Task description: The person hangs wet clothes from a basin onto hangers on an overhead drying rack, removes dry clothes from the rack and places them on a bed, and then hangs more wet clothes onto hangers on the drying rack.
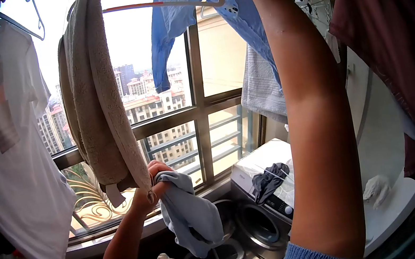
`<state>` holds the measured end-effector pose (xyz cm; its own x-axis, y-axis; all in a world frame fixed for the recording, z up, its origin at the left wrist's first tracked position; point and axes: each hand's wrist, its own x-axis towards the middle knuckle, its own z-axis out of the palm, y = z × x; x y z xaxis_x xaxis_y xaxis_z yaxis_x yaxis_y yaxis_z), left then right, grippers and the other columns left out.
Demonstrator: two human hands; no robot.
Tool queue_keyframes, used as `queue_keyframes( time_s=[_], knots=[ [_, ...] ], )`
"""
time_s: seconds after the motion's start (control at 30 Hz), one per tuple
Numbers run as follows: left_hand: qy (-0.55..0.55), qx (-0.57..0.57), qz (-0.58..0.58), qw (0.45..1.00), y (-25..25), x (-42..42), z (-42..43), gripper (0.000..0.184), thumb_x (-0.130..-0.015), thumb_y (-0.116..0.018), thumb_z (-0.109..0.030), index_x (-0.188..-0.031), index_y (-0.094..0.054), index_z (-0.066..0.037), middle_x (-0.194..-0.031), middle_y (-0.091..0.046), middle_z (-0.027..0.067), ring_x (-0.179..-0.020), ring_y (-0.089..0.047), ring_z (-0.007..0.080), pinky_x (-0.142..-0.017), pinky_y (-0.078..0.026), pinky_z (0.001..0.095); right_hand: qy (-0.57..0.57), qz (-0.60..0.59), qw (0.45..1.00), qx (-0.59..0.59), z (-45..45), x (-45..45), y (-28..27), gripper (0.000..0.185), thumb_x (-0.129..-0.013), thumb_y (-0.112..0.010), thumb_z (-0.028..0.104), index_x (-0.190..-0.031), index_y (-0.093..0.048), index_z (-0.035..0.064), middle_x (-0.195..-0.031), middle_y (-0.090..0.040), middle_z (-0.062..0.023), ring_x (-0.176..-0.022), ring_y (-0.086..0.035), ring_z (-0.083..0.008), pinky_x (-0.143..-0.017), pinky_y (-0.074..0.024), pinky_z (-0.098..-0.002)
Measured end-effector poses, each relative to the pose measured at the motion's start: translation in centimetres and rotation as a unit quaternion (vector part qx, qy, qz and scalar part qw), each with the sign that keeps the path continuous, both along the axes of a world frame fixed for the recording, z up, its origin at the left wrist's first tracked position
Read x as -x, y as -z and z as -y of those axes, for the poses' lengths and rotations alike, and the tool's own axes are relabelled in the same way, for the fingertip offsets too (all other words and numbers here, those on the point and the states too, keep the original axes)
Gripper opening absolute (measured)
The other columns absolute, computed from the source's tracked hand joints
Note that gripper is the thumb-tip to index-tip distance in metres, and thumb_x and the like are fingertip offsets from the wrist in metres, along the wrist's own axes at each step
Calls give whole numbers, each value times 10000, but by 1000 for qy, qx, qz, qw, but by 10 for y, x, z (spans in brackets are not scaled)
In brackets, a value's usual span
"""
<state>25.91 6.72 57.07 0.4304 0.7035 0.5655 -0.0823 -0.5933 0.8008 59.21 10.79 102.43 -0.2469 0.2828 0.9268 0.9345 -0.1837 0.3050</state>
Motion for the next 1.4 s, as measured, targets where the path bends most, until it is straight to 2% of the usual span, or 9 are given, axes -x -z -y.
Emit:
queue_keyframes(
  time_s=[0.17, 0.37, 0.67, 0.87, 0.9, 1.03, 1.17, 1.3, 1.4],
  knots=[
    [-7, 139, 89, 986, 13, 5, -2, 146, -769, -546, -27, -905, -598, -43, -1195, -469, 104, -1074, -481, 185, -869, -398, 341, -112, -8, 994, -5, -59, -13, 6, 333, -860, -560, 318, -1120, -638, 125, -1032, -649, -169, -940, -633, -320, -840, -490, -401],
    [31, 111, 130, 985, 43, 3, 1, 212, -723, -443, 51, -853, -605, 12, -797, -574, 20, -737, -514, 81, -677, -405, 203, -114, -100, 984, -92, -44, 48, 29, 265, -861, -512, 287, -1013, -679, 148, -942, -674, -133, -865, -653, -311, -771, -512, -416],
    [-23, 292, 95, 952, 78, 3, 17, 629, -611, -471, -81, -1235, -398, -34, -926, -439, 63, -767, -474, 135, -645, -440, 230, -103, -142, 970, -169, -62, 62, 82, 283, -792, -640, 398, -876, -669, 130, -829, -682, -107, -784, -668, -317, -644, -530, -423],
    [-47, 317, 127, 939, 90, 11, 25, 649, -635, -482, -105, -1269, -380, -8, -892, -462, 58, -748, -485, 134, -643, -445, 232, 60, -61, 985, -149, -65, 45, 77, 142, -797, -608, 216, -793, -690, 101, -793, -686, -106, -742, -683, -279, -608, -540, -388],
    [-45, 316, 136, 938, 92, 12, 26, 644, -640, -486, -109, -1266, -382, -4, -883, -465, 55, -742, -487, 132, -641, -445, 230, 66, -34, 989, -127, -55, 37, 77, 212, -863, -494, 166, -874, -666, 43, -807, -679, -147, -744, -681, -300, -626, -554, -397],
    [-32, 324, 187, 927, 120, 18, 29, 555, -688, -467, -71, -1236, -435, 11, -886, -446, 41, -749, -474, 116, -682, -431, 226, 73, -64, 978, -184, -45, -7, 91, 158, -830, -533, 151, -911, -650, 82, -770, -680, -124, -705, -682, -279, -590, -539, -393],
    [-43, 294, 170, 940, 139, 16, 29, 572, -679, -459, -67, -1248, -434, -14, -891, -441, 30, -763, -462, 112, -683, -385, 205, 68, -33, 977, -199, -26, -27, 164, 236, -834, -528, 119, -1042, -636, 94, -690, -650, -95, -646, -665, -252, -564, -523, -371],
    [-55, 314, 145, 937, 127, 14, 39, 794, -613, -479, -119, -1387, -304, -154, -1043, -337, 84, -861, -418, 159, -753, -403, 269, 3, 105, 990, -95, 10, -37, 307, 331, -808, -575, 101, -1131, -640, 107, -596, -549, -34, -557, -570, -194, -542, -453, -327],
    [-84, 278, 121, 949, 120, 9, 39, 861, -741, -611, -415, -1449, -169, -205, -1158, -309, 116, -982, -403, 219, -872, -377, 350, -43, 139, 988, 61, 64, -13, 428, 340, -792, -577, 106, -1124, -649, 119, -582, -438, 3, -558, -480, -157, -541, -366, -315]
  ],
)
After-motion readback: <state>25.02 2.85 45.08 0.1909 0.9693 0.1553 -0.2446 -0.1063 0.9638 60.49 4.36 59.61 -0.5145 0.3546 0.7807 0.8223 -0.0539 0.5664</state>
